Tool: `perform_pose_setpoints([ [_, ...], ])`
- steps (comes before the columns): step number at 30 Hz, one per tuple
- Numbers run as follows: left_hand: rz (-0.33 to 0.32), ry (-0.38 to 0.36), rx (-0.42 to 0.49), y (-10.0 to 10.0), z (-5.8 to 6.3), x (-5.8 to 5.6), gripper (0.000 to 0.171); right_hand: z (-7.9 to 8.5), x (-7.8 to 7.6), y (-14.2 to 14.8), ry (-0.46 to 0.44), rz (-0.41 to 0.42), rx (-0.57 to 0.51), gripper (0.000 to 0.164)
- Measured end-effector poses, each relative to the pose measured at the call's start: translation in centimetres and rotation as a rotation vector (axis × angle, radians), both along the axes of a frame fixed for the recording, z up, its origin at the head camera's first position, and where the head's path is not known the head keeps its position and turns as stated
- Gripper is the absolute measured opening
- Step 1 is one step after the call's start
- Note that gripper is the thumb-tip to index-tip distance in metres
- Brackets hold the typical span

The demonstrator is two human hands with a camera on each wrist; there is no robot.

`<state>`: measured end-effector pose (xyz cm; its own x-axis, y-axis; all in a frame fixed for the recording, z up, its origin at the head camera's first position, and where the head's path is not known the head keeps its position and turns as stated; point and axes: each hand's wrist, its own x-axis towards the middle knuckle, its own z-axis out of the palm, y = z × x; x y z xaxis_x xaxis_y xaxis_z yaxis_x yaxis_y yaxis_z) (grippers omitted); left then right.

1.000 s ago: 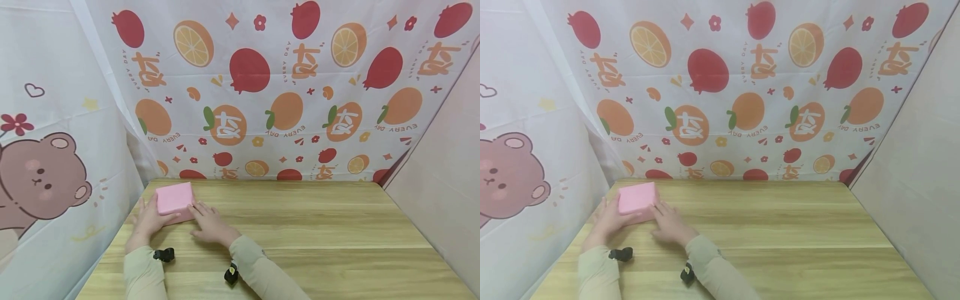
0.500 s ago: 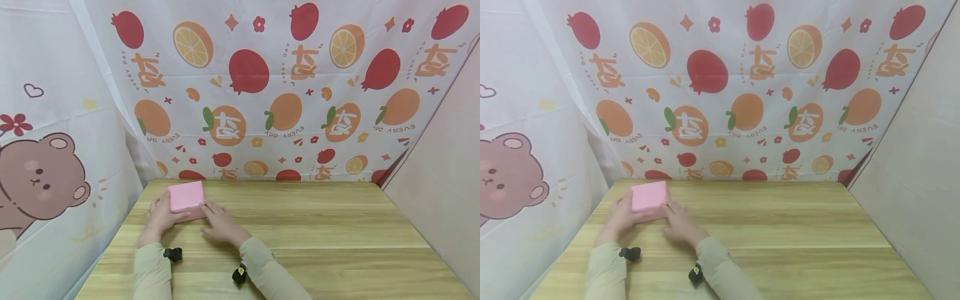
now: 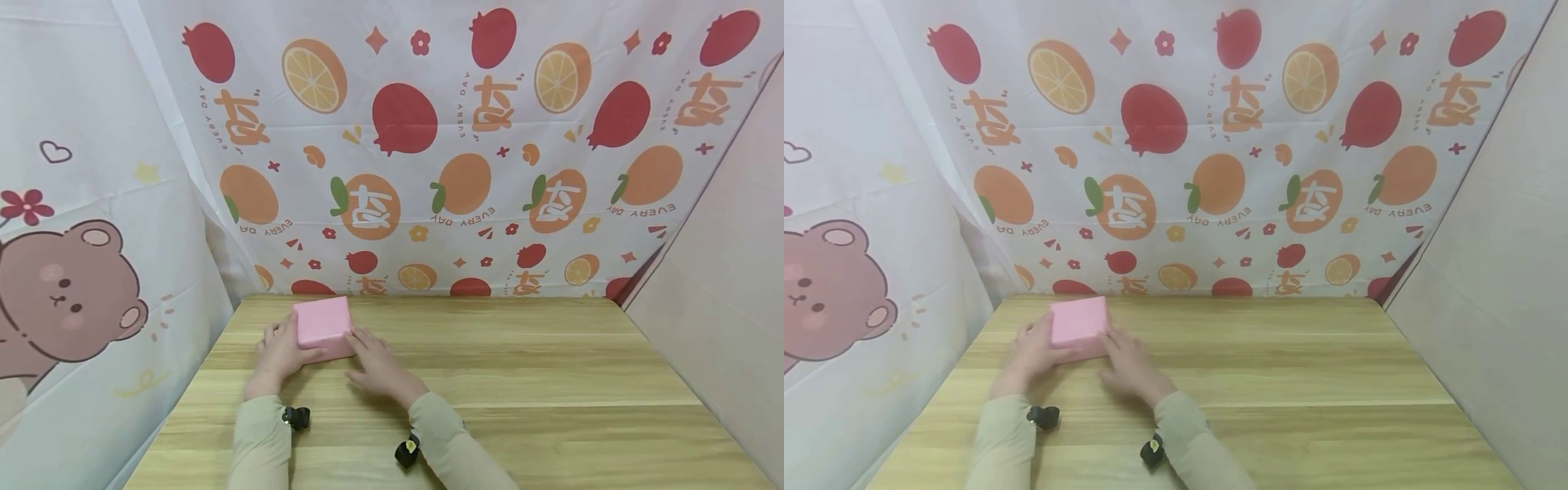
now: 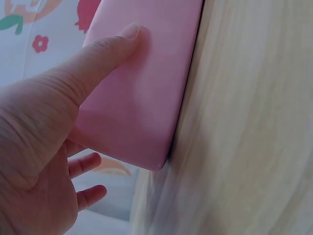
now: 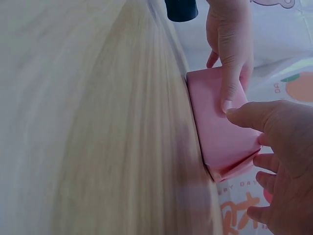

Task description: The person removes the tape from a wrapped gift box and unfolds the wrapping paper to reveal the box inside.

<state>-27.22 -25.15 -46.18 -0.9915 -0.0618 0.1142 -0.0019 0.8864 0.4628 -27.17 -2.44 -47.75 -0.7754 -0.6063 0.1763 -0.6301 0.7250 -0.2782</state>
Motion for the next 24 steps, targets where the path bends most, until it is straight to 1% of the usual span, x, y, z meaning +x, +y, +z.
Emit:
perform_pose_setpoints([
  [8,-0.02,0.036,-0.01,1.2,0.0,-0.2,0.119,0.3,0.1,1.6,-0.02,-0.025,-0.019,0.072],
  [14,-0.031,0.05,-0.039,2.1,-0.1,-0.4,0.117,0.4,0.1,2.7,-0.008,-0.029,-0.039,0.068],
  [21,-0.056,0.071,-0.072,3.5,0.3,-0.4,0.113,0.6,0.0,4.2,0.009,-0.044,-0.065,0.063],
  [24,-0.066,0.077,-0.097,4.2,0.2,-0.5,0.112,0.7,0.0,5.0,0.013,-0.045,-0.087,0.059],
])
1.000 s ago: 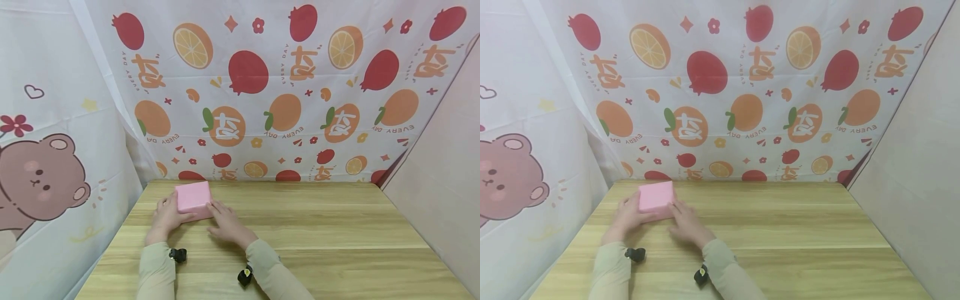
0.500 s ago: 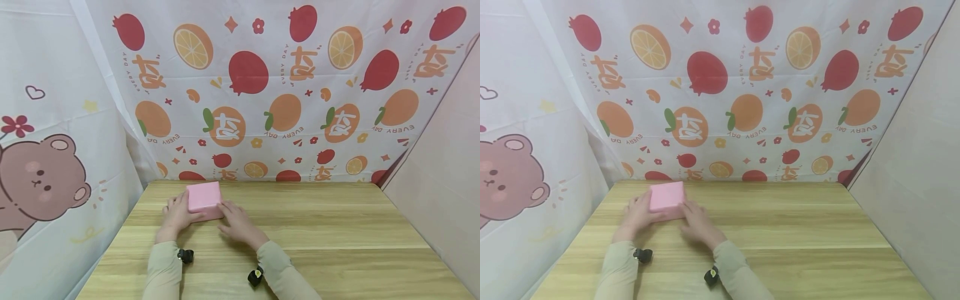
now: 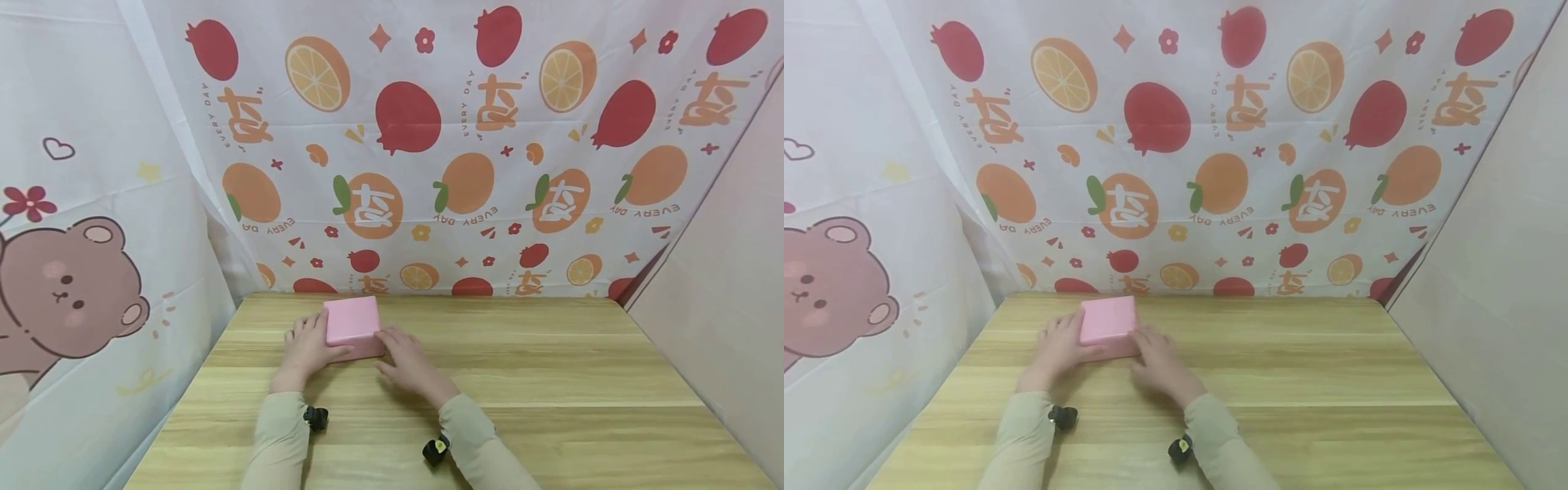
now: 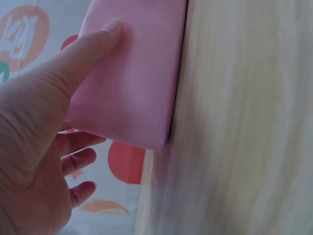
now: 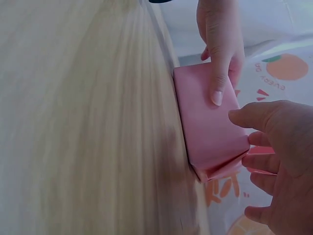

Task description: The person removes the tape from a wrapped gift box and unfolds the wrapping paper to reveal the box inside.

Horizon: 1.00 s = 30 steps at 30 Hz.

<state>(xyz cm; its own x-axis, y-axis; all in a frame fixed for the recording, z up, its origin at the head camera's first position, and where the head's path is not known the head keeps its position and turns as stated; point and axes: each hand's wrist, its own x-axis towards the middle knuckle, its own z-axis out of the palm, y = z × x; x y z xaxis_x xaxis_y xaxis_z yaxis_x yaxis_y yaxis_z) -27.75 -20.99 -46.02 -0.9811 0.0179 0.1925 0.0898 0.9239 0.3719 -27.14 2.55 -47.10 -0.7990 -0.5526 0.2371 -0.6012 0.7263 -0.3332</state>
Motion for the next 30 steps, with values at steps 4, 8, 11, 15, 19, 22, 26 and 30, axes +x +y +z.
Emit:
perform_pose_setpoints([
  [4,-0.02,0.004,-0.016,1.0,0.0,-0.1,0.112,0.2,0.1,1.3,0.001,-0.005,-0.029,0.054],
  [8,-0.039,0.002,-0.017,2.0,0.2,0.0,0.111,0.4,0.3,2.5,-0.002,-0.012,-0.041,0.053],
  [11,-0.056,-0.003,-0.012,2.6,0.3,0.1,0.109,0.3,0.4,3.4,0.009,-0.011,-0.049,0.052],
  [15,-0.08,-0.007,-0.015,3.2,0.3,0.0,0.107,-0.1,0.4,4.5,0.028,-0.001,-0.074,0.049],
  [19,-0.114,-0.009,-0.017,3.9,0.2,0.0,0.106,-0.4,0.4,5.8,0.059,0.007,-0.095,0.046],
  [22,-0.142,-0.003,-0.019,4.4,0.1,-0.1,0.106,-0.4,0.5,6.8,0.073,0.006,-0.097,0.044],
  [26,-0.175,-0.003,-0.019,5.3,-0.1,0.0,0.107,-0.3,1.0,8.0,0.064,-0.012,-0.099,0.044],
  [30,-0.209,0.004,-0.035,6.4,0.0,0.2,0.105,-0.2,1.4,9.3,0.057,-0.028,-0.104,0.044],
])
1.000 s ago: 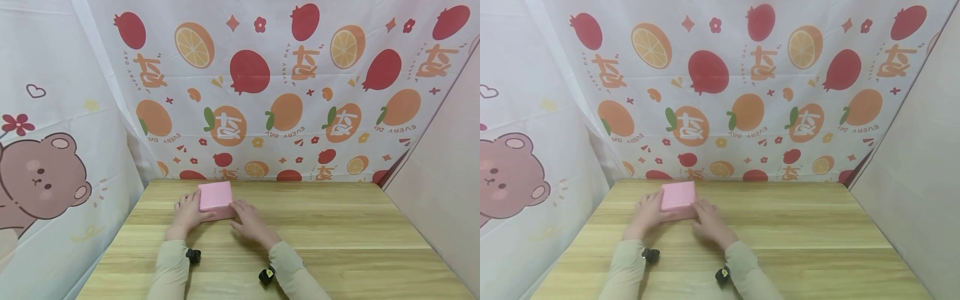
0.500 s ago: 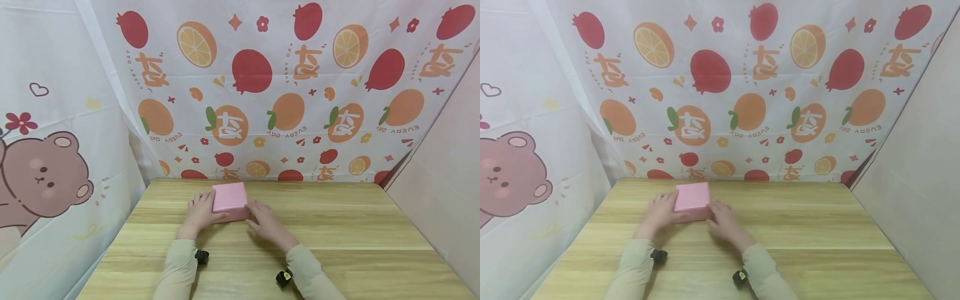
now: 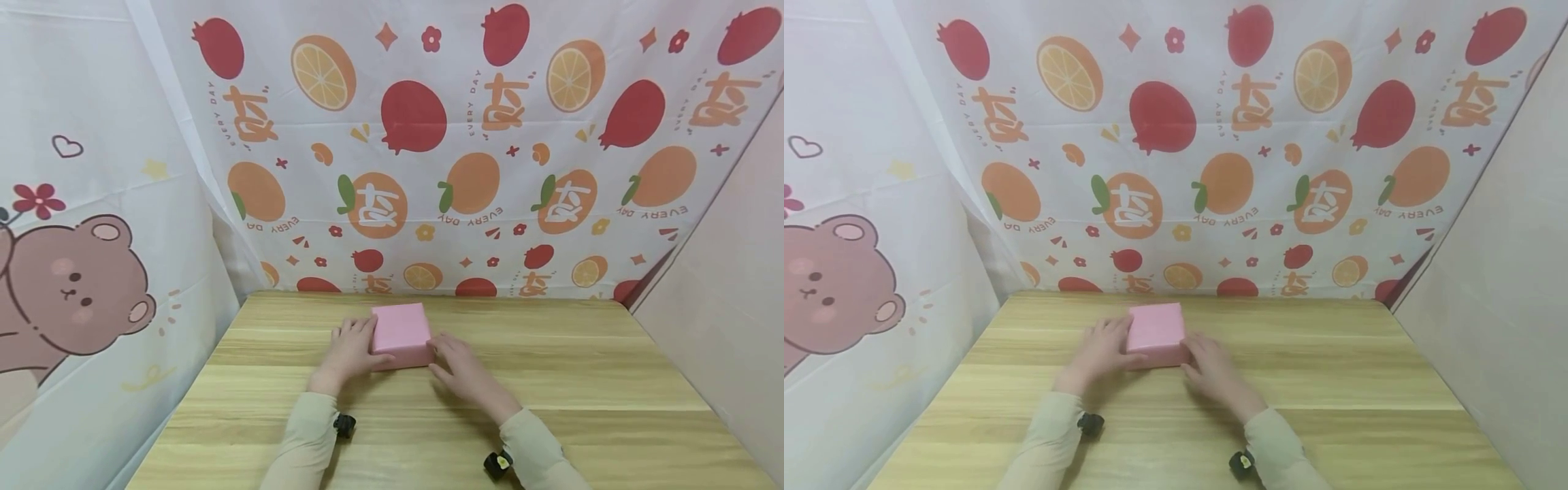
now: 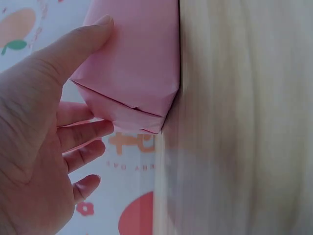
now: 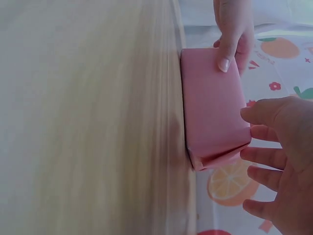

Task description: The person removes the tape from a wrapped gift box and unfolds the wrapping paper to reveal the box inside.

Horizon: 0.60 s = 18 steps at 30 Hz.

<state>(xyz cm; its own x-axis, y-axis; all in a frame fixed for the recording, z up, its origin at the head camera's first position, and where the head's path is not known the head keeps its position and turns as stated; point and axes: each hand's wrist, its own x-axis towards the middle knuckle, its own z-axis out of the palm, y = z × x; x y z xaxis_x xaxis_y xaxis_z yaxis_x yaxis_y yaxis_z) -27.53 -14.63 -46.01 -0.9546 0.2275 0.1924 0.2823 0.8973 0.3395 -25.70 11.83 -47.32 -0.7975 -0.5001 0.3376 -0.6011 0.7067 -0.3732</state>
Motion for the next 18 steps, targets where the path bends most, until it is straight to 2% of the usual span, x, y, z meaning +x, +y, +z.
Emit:
perform_pose_setpoints([
  [8,-0.063,0.021,-0.057,2.0,0.2,0.5,0.101,0.5,0.8,2.0,0.031,-0.028,0.001,0.039],
  [18,-0.12,0.023,-0.107,4.4,0.4,1.3,0.099,0.5,1.4,4.2,0.127,-0.046,-0.02,0.025],
])
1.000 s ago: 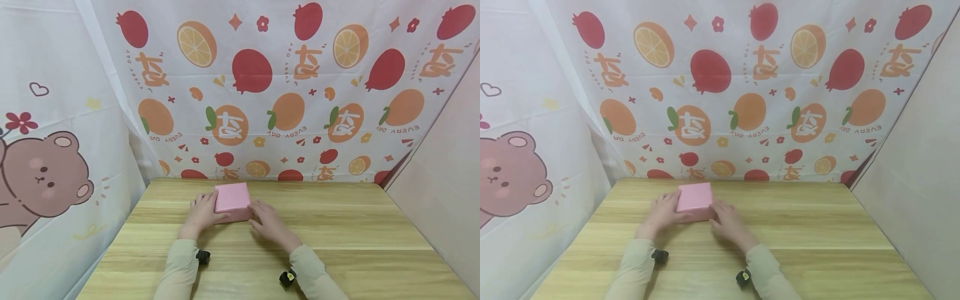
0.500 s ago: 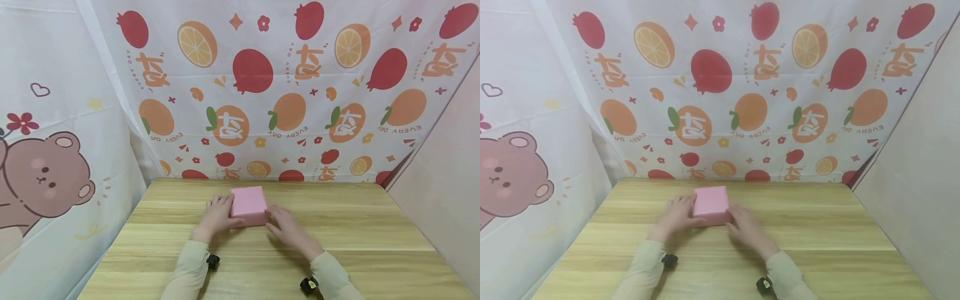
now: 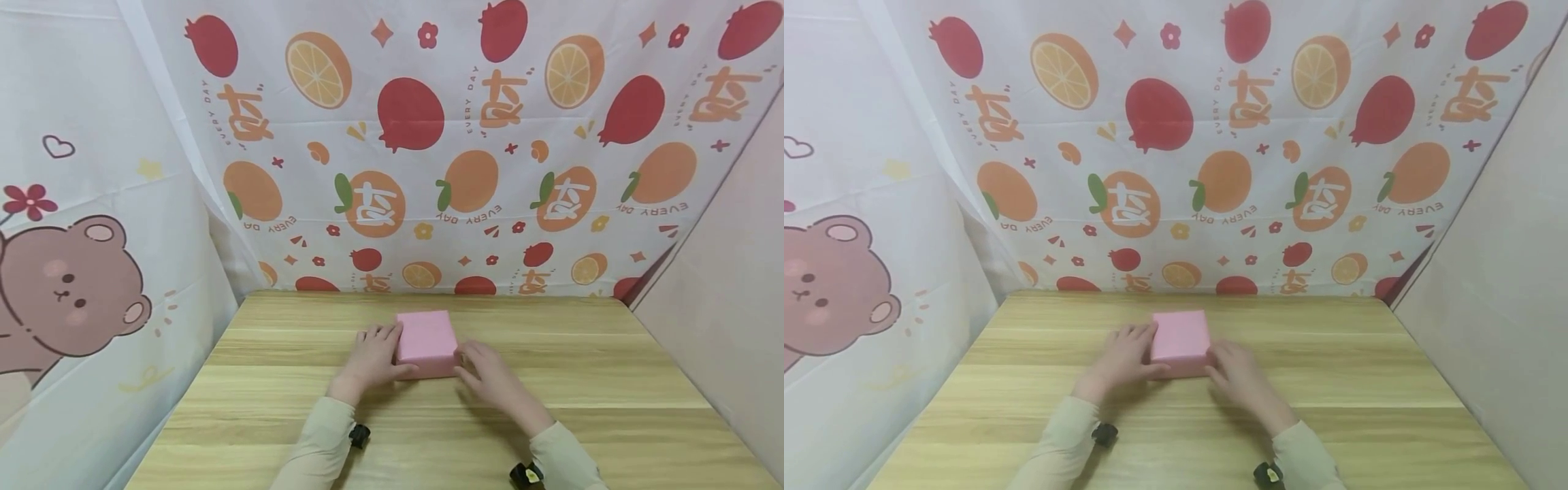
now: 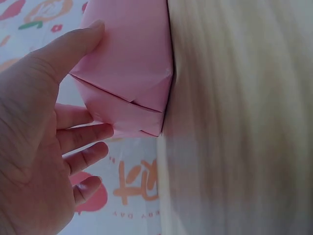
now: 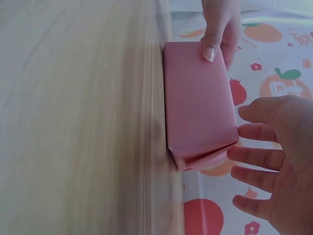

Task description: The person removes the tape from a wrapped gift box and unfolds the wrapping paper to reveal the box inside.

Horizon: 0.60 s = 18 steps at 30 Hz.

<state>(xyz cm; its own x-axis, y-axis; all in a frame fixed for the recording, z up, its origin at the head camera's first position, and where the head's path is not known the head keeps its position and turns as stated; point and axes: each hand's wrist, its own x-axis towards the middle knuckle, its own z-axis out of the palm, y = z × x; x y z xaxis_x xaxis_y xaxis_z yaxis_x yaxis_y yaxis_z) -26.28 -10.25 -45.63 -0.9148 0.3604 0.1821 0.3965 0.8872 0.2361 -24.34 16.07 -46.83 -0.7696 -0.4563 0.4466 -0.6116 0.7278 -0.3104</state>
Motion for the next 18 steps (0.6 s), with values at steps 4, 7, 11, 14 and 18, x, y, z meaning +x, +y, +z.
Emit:
perform_pose_setpoints([
  [4,-0.02,0.007,-0.011,0.9,-0.1,0.3,0.096,0.1,0.4,0.8,0.013,-0.029,0.003,0.02],
  [7,-0.037,0.011,-0.033,1.7,-0.3,0.4,0.094,0.3,0.6,1.4,0.026,-0.042,-0.001,0.016],
  [11,-0.061,0.007,-0.037,2.6,-0.6,0.6,0.093,0.5,0.8,2.1,0.034,-0.057,-0.005,0.014],
  [14,-0.066,0.0,-0.015,2.8,-0.7,0.6,0.093,0.5,0.8,2.4,0.02,-0.065,-0.012,0.013],
  [18,-0.043,-0.008,0.015,2.5,-0.7,0.5,0.088,0.8,0.3,2.3,-0.032,-0.07,-0.045,0.008],
])
